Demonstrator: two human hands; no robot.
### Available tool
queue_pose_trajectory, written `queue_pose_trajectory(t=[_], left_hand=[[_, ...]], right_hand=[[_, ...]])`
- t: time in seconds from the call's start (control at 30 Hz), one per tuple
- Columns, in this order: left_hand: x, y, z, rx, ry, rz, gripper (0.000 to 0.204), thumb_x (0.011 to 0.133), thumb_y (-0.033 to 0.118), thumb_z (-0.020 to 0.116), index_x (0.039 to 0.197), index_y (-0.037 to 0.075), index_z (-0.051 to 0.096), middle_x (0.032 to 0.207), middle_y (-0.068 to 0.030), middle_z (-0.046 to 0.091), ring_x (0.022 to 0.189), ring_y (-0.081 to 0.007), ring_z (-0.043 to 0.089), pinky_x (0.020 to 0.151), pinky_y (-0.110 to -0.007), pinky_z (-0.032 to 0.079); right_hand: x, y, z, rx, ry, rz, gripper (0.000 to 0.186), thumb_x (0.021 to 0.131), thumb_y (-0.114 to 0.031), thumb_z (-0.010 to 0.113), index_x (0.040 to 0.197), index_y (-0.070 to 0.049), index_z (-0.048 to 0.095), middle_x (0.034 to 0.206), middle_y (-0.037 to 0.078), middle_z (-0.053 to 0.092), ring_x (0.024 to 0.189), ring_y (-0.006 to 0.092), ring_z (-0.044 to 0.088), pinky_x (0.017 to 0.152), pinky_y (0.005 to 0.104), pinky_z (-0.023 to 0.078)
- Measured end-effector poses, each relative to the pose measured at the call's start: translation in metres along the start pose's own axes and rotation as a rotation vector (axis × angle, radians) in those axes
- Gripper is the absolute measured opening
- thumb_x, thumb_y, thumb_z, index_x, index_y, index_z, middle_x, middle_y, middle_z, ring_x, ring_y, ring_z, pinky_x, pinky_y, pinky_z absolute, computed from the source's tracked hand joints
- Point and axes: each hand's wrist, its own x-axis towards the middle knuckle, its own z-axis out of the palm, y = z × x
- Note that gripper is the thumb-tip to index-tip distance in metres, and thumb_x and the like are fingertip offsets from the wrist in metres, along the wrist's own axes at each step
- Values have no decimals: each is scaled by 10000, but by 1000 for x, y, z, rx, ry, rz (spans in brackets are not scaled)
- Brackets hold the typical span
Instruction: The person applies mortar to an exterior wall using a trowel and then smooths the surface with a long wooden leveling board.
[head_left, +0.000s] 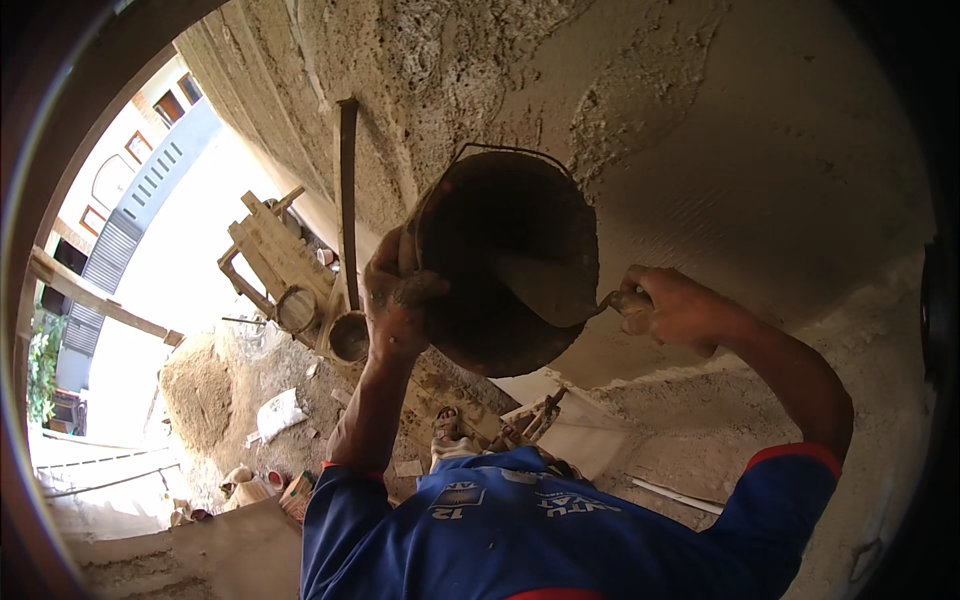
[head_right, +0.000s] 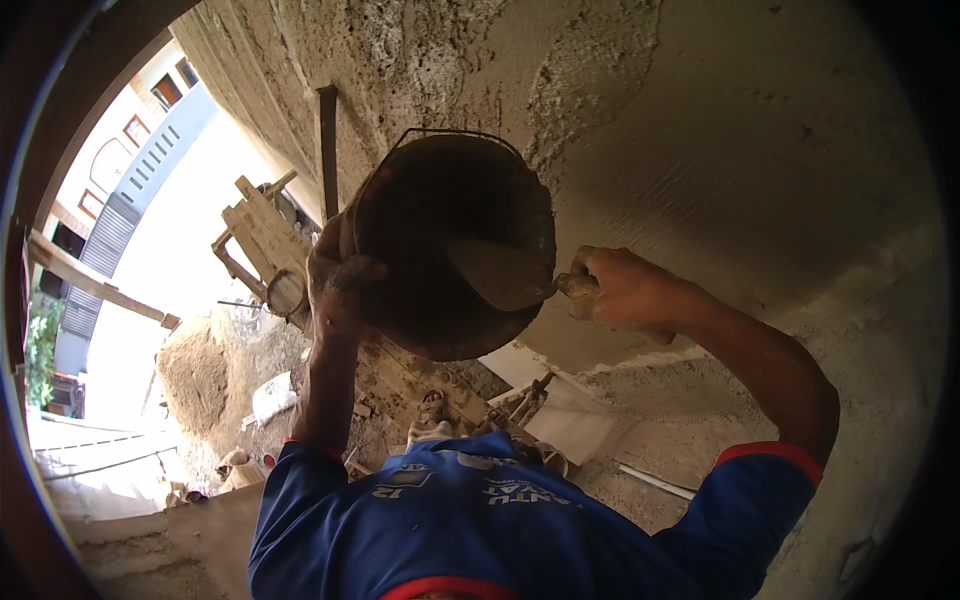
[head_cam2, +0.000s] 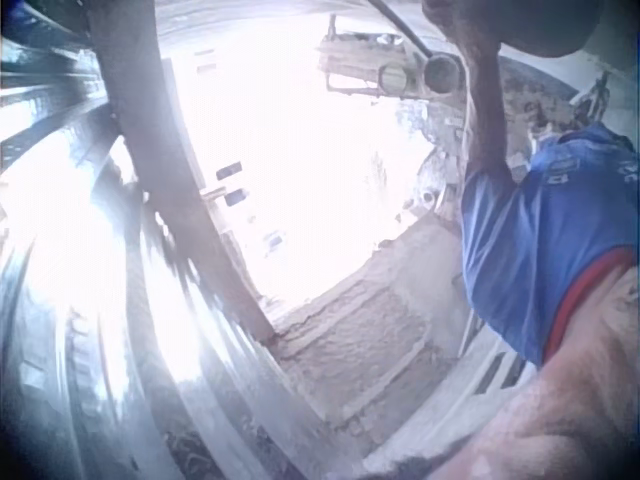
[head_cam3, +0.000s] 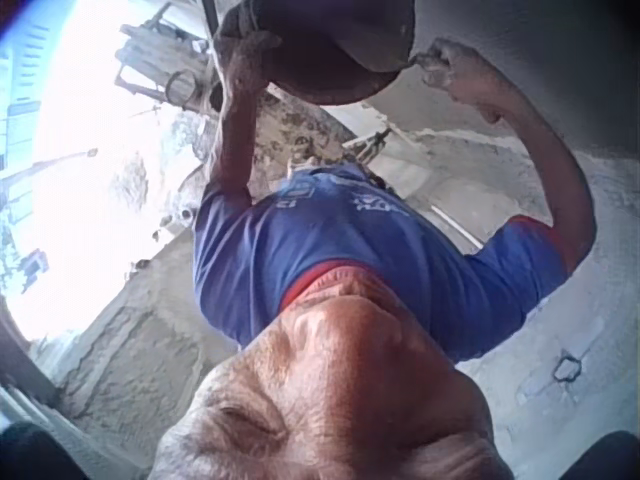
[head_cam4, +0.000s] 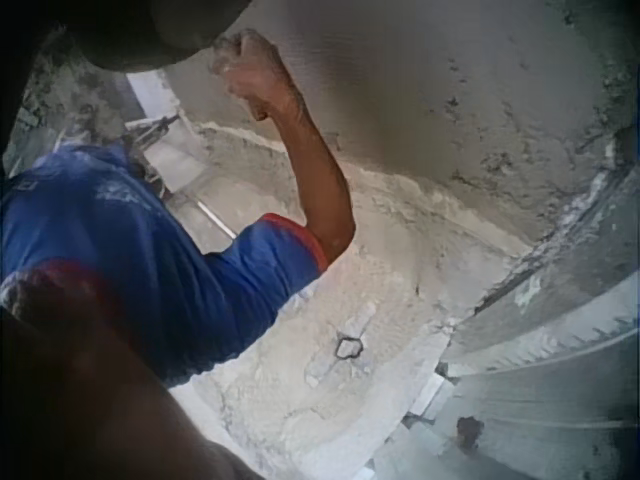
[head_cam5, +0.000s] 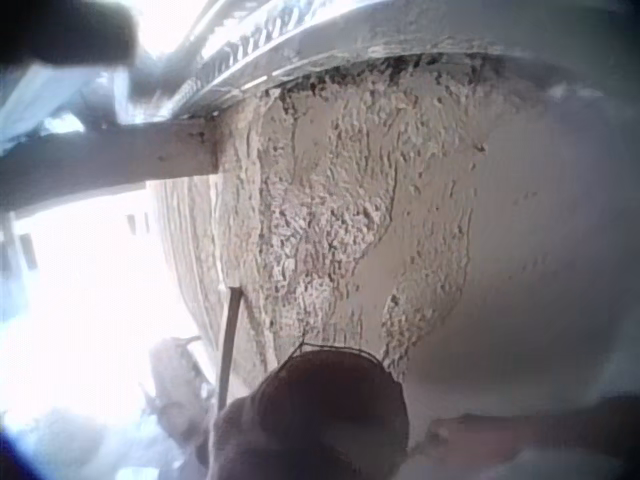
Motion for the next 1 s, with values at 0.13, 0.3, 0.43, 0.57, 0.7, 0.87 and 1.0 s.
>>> queue_pose_trajectory(t=[0.13,0.3,0.43,0.57,0.7,0.87,1.0], left_hand=[[-13,-1,-19,46,89,66,578,539,120,619,1078,-61,519,969,-85,591,872,-165,546,802,-283,440],[-8,2,-45,95,28,19,600,537,96,598,1105,-71,499,1051,-117,566,957,-188,531,862,-295,418],[6,1,-62,105,-15,48,605,517,117,595,1085,-73,509,1018,-113,579,921,-180,543,825,-287,434],[13,12,-58,144,29,59,618,504,117,588,1086,-74,511,984,-105,594,888,-172,553,795,-283,447],[17,18,-62,210,44,2,629,511,76,584,1115,-75,499,992,-105,594,891,-179,559,803,-281,449],[16,20,-41,76,41,63,616,510,44,584,1111,-71,507,984,-101,597,889,-186,565,813,-280,449],[19,4,-45,166,69,39,621,518,72,596,1115,-72,507,995,-107,595,902,-193,561,829,-293,444]], right_hand=[[42,-10,27,84,95,-177,348,798,-125,563,1103,18,476,890,134,538,840,213,556,720,353,453],[94,-31,48,-108,340,-467,360,794,-51,503,1142,-9,419,896,224,511,831,339,574,682,405,477],[101,-66,72,-332,427,-500,436,765,-47,502,1186,-28,390,962,241,471,831,383,567,668,415,497],[92,-76,77,-579,430,-627,351,756,-31,509,1100,23,465,949,225,478,777,342,605,642,385,535],[67,-67,42,-826,506,-587,405,757,-38,501,1154,19,445,922,205,477,738,308,612,566,352,541],[105,-65,53,-745,672,-613,438,747,-73,523,1168,13,442,912,200,481,753,295,607,544,338,538],[134,-13,116,-773,678,-667,423,727,-90,521,1143,-27,472,887,135,483,776,229,549,610,296,473]])
